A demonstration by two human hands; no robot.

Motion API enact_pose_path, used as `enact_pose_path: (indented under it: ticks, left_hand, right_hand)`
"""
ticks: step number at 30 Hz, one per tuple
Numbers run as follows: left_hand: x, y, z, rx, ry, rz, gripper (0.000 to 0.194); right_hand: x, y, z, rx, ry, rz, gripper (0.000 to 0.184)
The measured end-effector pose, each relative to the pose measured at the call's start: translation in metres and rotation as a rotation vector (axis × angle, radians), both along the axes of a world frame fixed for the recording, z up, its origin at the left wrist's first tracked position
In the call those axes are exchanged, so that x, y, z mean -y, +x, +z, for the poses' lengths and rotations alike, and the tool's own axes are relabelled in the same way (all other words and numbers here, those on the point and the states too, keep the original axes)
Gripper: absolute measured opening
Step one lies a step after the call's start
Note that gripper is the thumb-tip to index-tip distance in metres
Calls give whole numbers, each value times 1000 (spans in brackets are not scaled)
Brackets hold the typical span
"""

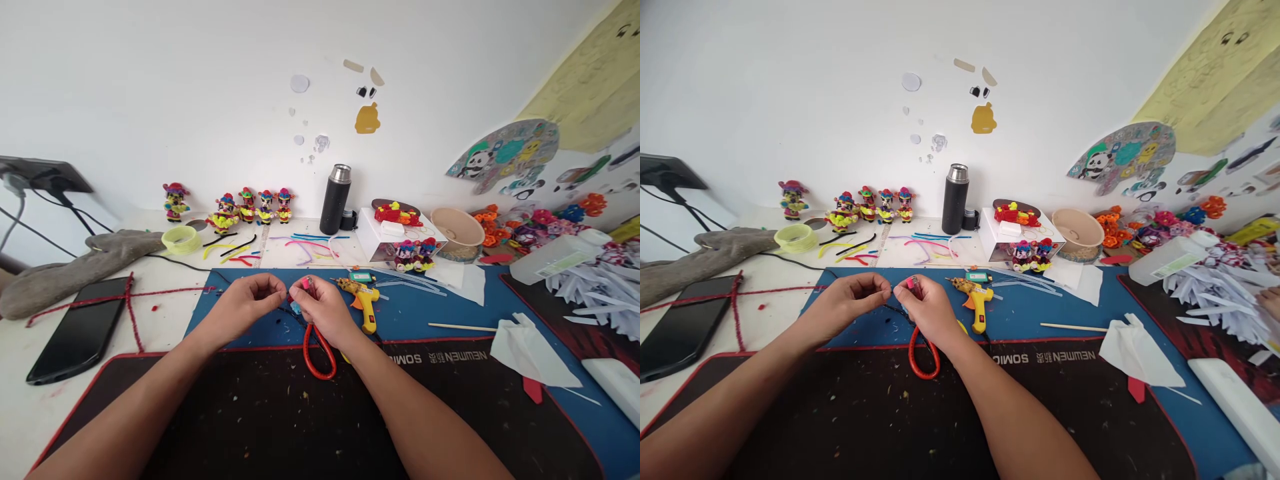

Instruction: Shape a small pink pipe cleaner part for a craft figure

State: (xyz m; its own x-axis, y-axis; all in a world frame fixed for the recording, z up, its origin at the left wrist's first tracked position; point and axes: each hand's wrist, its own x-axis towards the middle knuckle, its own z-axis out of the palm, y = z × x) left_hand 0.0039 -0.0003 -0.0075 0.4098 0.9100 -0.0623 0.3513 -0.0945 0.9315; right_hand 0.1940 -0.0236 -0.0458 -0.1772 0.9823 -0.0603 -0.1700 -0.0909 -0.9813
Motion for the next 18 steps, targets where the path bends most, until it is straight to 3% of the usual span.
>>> enact_pose_path:
  ticks: [18]
  left_hand:
    - [-3,-2,-5,184,-45,57,27]
  right_hand:
    - [2,-1,1,-16,-1,-1,30]
